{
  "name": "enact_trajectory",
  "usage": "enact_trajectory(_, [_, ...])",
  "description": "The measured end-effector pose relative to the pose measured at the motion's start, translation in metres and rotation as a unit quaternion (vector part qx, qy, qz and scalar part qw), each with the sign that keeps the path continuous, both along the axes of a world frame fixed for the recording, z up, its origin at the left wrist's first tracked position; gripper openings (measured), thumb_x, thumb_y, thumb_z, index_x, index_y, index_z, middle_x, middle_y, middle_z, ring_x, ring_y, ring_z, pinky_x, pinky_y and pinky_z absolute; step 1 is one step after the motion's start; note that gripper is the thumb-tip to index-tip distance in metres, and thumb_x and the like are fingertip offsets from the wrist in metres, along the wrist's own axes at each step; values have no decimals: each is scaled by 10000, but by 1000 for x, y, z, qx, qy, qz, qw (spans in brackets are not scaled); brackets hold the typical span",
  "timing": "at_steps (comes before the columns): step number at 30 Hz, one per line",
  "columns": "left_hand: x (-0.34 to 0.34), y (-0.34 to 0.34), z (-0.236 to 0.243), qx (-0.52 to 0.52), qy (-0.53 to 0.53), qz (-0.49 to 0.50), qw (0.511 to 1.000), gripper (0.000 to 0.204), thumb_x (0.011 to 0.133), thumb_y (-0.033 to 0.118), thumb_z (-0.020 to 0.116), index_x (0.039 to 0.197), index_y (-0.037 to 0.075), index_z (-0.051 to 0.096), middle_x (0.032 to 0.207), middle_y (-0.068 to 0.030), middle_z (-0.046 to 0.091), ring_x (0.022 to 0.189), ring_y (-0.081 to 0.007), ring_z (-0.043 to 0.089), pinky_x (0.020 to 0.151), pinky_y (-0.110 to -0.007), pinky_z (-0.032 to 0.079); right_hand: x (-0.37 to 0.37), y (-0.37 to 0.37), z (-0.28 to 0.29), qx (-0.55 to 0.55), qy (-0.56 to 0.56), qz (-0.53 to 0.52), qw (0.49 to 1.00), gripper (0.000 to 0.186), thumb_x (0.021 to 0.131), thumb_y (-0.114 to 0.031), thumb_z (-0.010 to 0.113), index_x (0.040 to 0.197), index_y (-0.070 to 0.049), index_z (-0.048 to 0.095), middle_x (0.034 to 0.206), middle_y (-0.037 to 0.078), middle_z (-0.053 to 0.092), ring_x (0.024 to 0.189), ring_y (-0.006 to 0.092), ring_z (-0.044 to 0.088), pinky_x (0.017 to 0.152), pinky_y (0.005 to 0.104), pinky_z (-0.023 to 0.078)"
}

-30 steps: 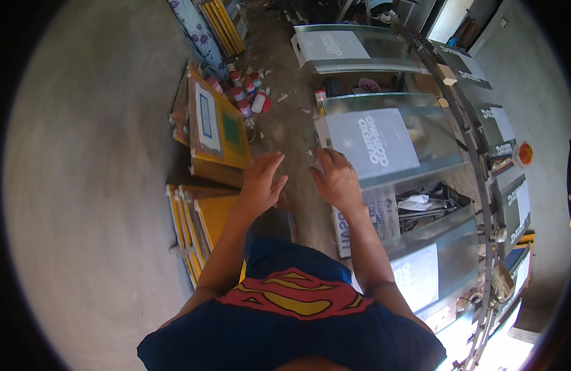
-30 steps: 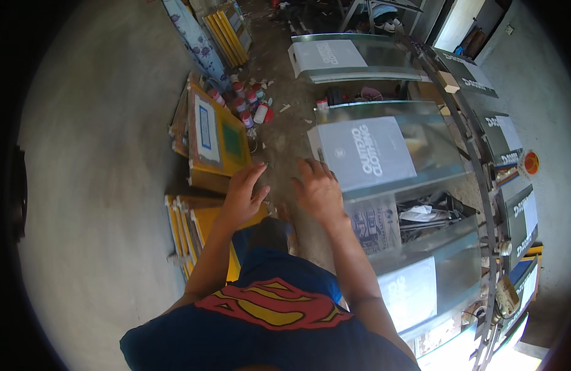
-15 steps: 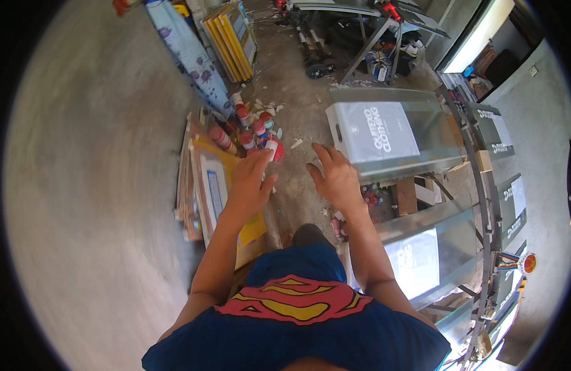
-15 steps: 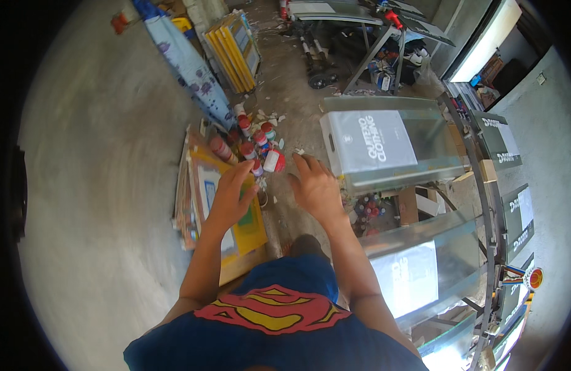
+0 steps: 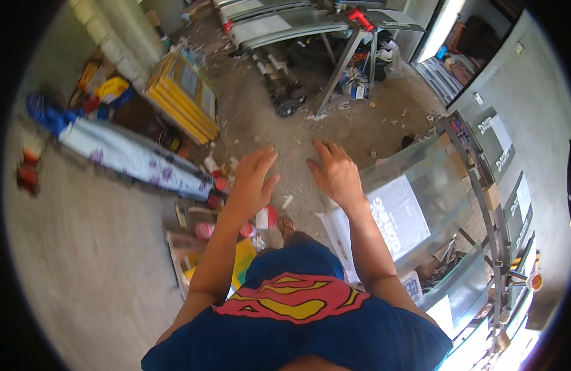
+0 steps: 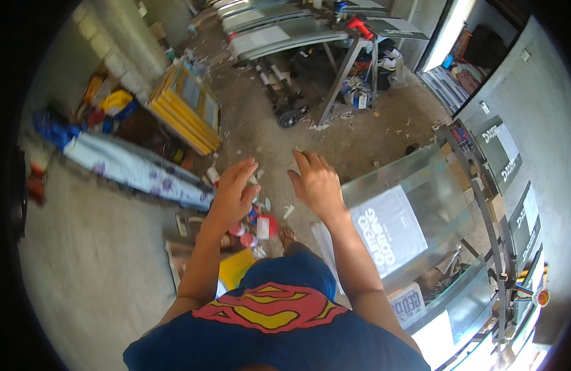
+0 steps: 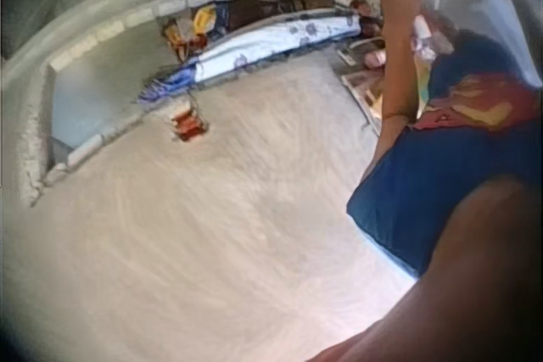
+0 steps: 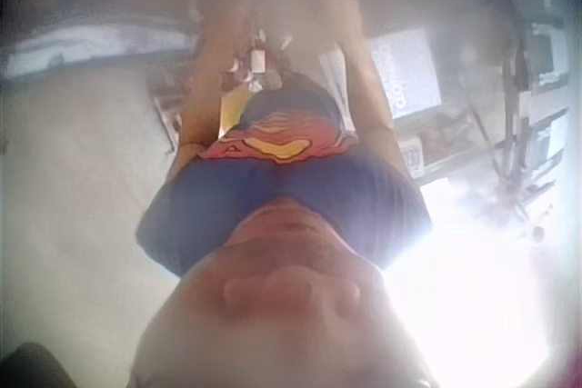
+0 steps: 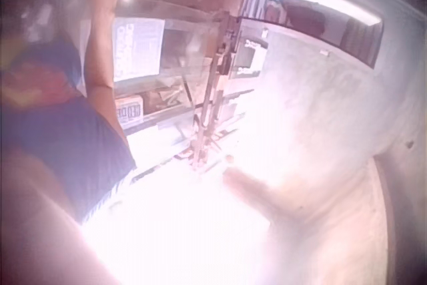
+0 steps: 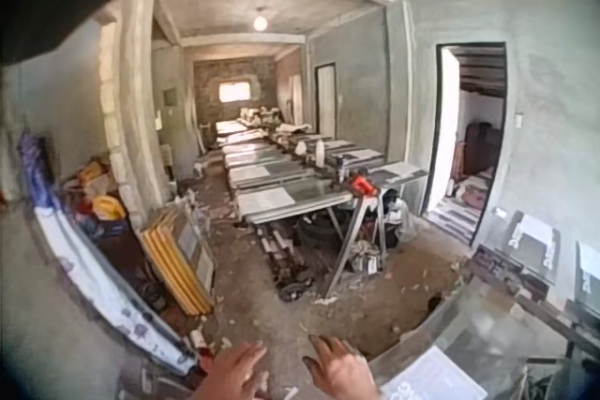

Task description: The person repeatedly places a white screen-printing frame onto a flat surface, aligns it, and presses down with both hands. The person moves between multiple stations, repeating the same alignment and pressing action on each frame.

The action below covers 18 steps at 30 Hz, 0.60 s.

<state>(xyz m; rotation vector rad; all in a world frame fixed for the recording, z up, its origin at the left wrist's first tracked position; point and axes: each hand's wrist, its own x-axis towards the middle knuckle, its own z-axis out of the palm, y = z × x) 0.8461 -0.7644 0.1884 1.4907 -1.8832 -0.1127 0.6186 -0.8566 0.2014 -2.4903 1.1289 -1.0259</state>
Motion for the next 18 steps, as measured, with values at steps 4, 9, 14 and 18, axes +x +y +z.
enact_trajectory(4, [21,-96,18,13,-36,-43,998,457,914,115,716,1349,29,608,1418,-181,597,1306,-404,540,1133,-477,398,14,-70,9,9,12,-46,999,457,837,-153,774,1258,-34,642,1143,168,679,1033,358,677,858,445,571])
enact_trajectory(9, [24,-213,14,80,-48,-143,985,419,944,159,711,1330,24,624,1444,-160,575,1323,-382,533,1133,-467,401,12,-134,-13,32,-23,-141,989,445,834,-159,774,1243,-38,646,1125,163,677,1019,356,680,855,455,568])
enact_trajectory(14, [10,-335,7,59,-64,-269,959,402,940,166,697,1306,20,620,1427,-165,572,1286,-370,548,1085,-500,405,4,-198,-29,79,-19,-257,963,512,812,-128,788,1285,-14,626,1186,179,669,1071,371,661,907,454,554])
enact_trajectory(18, [3,-436,-1,41,-60,-342,937,406,941,170,700,1310,21,617,1421,-161,572,1290,-368,543,1090,-509,398,-1,-267,-37,58,3,-329,943,513,808,-124,790,1279,-9,623,1191,176,665,1072,369,660,912,447,551])
